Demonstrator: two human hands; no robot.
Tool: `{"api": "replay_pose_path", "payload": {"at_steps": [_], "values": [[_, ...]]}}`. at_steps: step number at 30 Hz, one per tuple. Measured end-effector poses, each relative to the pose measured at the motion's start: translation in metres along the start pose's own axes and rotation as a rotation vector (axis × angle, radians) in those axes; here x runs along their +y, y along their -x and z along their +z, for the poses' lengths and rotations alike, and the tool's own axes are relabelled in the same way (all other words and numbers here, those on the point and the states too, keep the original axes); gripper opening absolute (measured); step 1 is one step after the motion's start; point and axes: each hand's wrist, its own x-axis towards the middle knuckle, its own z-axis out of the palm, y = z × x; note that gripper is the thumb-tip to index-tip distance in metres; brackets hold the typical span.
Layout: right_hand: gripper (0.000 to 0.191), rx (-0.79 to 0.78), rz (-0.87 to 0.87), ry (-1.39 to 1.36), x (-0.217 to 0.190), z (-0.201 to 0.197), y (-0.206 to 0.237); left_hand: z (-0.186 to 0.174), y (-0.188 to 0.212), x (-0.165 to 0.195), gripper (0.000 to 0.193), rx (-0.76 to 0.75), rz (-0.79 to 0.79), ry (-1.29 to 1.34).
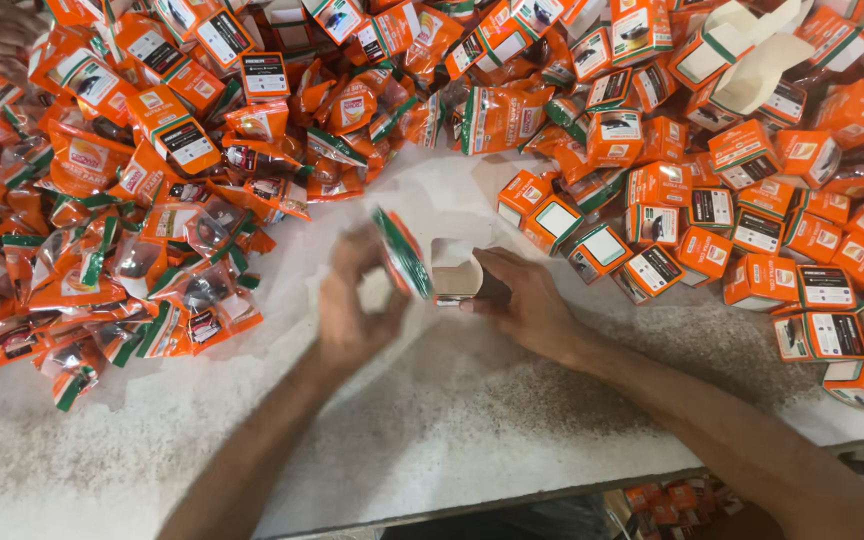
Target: The person picks small plastic-wrapped toy items from a large pile on the table and places them into small orange paper boxes, folding the boxes closed. They repeat this packing cycle continuously, pushing packed boxes back into the pile and grabbing new items and flat boxes as needed.
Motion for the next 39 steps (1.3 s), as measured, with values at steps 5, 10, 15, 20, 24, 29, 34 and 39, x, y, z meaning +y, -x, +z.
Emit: {"api": "replay_pose_path", "payload": {"at_steps": [5,10,15,20,24,29,34,39], "values": [[0.065,-0.013,-0.1,0.02,-0.003,0.005,-0.005,0.019,0.013,-0.003,0.053,-0.129,0.414,-0.135],[0.068,-0.003,-0.091,0.032,-0.008,0.01,0.0,0.019,0.016,-0.004,0.056,-0.234,0.221,-0.428],[0.066,0.026,-0.082,0.082,-0.013,0.013,-0.001,0.035,0.008,0.01,0.023,-0.041,0.074,-0.477],[0.064,0.009,-0.083,0.053,-0.014,0.01,-0.001,0.053,0.01,0.012,0.033,0.023,-0.434,-0.014],[0.068,0.011,0.093,-0.109,-0.015,0.013,0.001,0.057,0.013,-0.006,0.027,0.022,-0.684,0.294],[0.056,0.026,-0.058,-0.003,-0.017,0.014,0.001,0.065,0.011,-0.024,0.01,-0.008,-0.689,0.551],[0.054,-0.001,-0.152,0.078,-0.019,0.011,-0.001,0.035,0.011,-0.031,0.022,-0.256,-0.804,0.648],[0.051,-0.001,-0.16,0.151,-0.016,0.012,-0.001,0.026,0.004,-0.036,0.012,-0.196,-0.878,0.78]]}}
